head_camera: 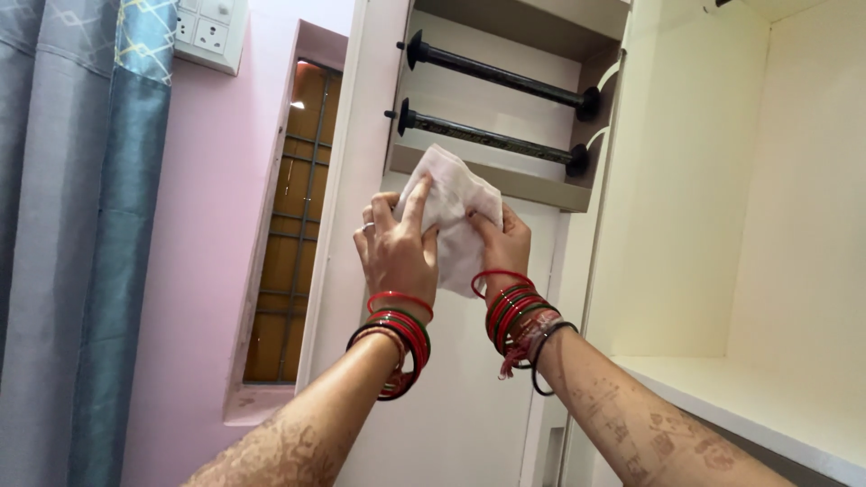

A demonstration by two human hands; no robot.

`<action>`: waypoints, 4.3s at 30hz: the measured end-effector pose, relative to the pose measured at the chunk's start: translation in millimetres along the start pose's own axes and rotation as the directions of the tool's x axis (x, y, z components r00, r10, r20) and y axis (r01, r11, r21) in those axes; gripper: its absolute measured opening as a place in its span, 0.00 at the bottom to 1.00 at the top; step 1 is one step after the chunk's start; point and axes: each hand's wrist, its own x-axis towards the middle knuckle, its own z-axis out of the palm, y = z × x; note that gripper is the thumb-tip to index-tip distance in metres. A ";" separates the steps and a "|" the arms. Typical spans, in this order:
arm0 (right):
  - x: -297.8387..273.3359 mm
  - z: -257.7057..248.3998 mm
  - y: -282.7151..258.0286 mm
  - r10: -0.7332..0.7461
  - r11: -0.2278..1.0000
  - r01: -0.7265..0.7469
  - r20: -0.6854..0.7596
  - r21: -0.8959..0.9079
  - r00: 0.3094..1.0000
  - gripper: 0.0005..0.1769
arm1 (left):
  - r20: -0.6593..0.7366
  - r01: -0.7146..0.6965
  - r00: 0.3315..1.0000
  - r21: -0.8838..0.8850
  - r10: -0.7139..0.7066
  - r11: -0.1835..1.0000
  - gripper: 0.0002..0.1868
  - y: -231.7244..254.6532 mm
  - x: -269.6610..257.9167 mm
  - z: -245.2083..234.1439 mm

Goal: The person wipes the interior surfaces of a white wardrobe with a white cloth. They clean the door edges, shelves, and the area around a hanging rod, moving systematically from one section to another.

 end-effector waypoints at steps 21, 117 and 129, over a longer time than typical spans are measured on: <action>10.2 36.2 -39.8 -0.510 0.072 0.726 0.600 -0.684 0.616 0.34 | -0.179 -0.079 0.978 0.161 0.108 0.984 0.28 -3.4 58.1 33.7; 27.8 -153.3 -44.0 -0.472 -0.102 0.485 0.471 -0.869 0.745 0.31 | 0.248 -0.486 0.844 -0.020 0.476 0.873 0.11 105.2 50.4 196.3; 20.6 -141.9 -38.1 -0.456 0.075 0.520 0.434 -0.851 0.777 0.40 | 0.370 -0.622 0.772 0.274 0.517 0.734 0.21 111.8 49.4 206.9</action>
